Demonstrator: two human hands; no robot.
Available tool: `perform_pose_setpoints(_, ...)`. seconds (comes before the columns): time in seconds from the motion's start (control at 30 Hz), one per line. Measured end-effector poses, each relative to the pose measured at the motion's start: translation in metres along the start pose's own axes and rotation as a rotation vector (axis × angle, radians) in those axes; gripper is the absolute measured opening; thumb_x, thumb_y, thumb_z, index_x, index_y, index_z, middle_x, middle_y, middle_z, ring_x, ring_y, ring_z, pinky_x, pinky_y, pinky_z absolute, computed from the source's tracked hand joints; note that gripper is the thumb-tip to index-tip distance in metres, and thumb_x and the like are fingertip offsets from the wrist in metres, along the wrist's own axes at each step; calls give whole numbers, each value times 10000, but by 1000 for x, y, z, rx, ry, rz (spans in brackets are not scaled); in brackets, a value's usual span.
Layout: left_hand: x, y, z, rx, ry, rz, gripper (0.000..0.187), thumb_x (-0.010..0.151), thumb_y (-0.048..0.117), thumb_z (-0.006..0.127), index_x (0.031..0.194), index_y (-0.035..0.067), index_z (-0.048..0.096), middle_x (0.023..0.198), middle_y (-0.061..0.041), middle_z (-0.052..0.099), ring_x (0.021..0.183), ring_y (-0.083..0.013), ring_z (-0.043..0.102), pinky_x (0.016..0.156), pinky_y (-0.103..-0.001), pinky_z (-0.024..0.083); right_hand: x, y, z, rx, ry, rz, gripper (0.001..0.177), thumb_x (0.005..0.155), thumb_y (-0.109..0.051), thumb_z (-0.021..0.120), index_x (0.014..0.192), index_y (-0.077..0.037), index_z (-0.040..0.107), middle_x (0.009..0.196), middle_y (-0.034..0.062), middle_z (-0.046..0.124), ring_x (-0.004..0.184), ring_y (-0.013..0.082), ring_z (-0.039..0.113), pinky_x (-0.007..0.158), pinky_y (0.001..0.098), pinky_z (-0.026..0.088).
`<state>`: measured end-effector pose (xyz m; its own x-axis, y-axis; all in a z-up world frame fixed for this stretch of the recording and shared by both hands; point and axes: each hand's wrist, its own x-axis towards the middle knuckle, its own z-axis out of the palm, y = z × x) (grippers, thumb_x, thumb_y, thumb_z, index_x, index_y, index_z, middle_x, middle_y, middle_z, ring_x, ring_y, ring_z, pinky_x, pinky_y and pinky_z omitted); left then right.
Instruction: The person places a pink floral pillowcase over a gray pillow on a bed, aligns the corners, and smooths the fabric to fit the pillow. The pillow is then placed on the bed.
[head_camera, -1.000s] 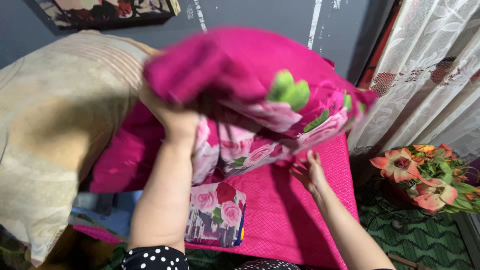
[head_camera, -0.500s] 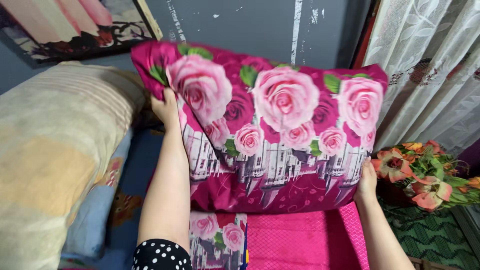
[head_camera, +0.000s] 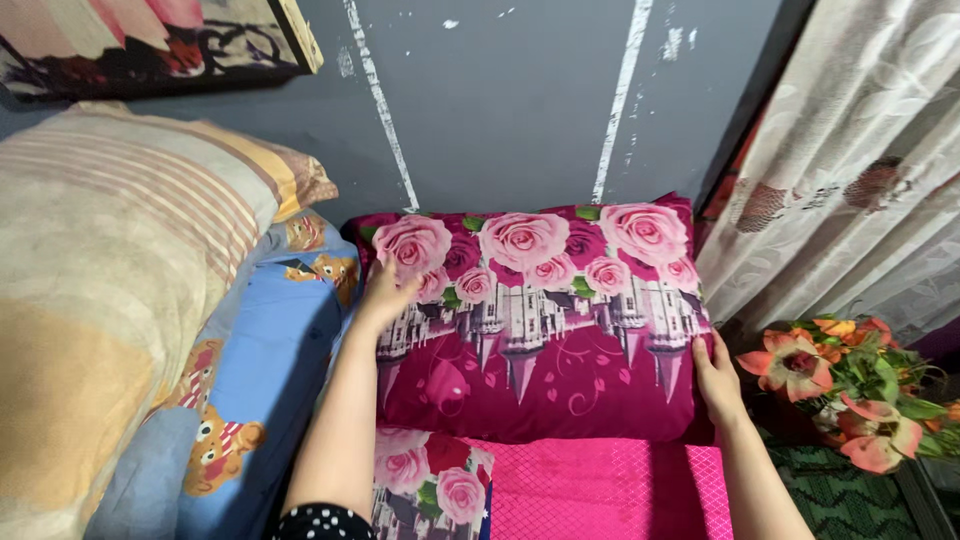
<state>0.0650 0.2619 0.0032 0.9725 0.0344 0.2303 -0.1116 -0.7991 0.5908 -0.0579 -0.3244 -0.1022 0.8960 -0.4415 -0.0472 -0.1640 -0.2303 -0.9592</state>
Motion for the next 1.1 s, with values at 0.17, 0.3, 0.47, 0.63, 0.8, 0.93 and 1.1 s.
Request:
perform_pose_setpoints(0.17, -61, -41, 35, 102, 37, -275, 1161, 794, 632, 734, 1609, -2, 203, 1610, -378, 193, 1478, -493, 220, 1128, -490, 267, -8, 5, -5, -195, 66, 86, 640, 1033, -522, 585, 1515, -104, 525, 1339, 174, 649, 1201, 253, 596, 1034, 365, 428)
perform_pose_setpoints(0.3, -78, -53, 36, 109, -133, -514, 875, 855, 713, 641, 1374, 11, 576, 1304, -317, 641, 1254, -453, 605, 1052, -506, 479, -18, 11, 0, -169, 113, 78, 575, 1085, -511, 576, 1415, -44, 643, 1151, 196, 737, 973, 279, 667, 918, 391, 508)
perform_pose_setpoints(0.47, -58, -32, 31, -48, 422, -207, 621, 956, 588, 636, 1203, 19, 658, 1057, -277, 720, 1005, -457, 678, 858, -524, 523, -36, 27, 15, 14, 224, -268, 503, 1087, -419, 605, 1396, -22, 592, 1184, 172, 704, 1004, 223, 643, 921, 372, 517)
perform_pose_setpoints(0.63, -63, -12, 21, 54, 411, -236, 588, 951, 476, 667, 1291, 0, 608, 1177, -272, 672, 1079, -466, 633, 887, -546, 498, -52, 23, 26, -275, 292, -224, 573, 1067, -355, 609, 1518, -29, 476, 1306, 263, 632, 1172, 380, 610, 1012, 456, 460)
perform_pose_setpoints(0.8, -77, 36, 20, 262, 549, -103, 778, 904, 311, 672, 1511, -112, 434, 1484, -286, 449, 1304, -458, 471, 984, -601, 409, -67, -52, 34, -529, 376, -529, 704, 1005, -283, 650, 1599, -5, 391, 1482, 300, 519, 1365, 478, 480, 1161, 531, 360)
perform_pose_setpoints(0.93, -85, 107, 54, 217, 41, 24, 401, 927, 286, 645, 1321, 210, 628, 1490, -93, 520, 1464, -266, 429, 1235, -518, 339, -104, -127, 95, -672, 192, -853, 774, 885, -364, 728, 1532, -68, 423, 1558, 290, 405, 1462, 476, 355, 1168, 626, 257)
perform_pose_setpoints(1.1, -84, 143, 76, 327, 76, 428, 583, 952, 386, 613, 1504, 219, 528, 1602, -96, 437, 1555, -339, 288, 1231, -599, 203, -127, -181, 171, -942, -365, -892, 778, 847, -547, 665, 1511, -217, 430, 1589, 140, 349, 1487, 369, 263, 1153, 679, 151)
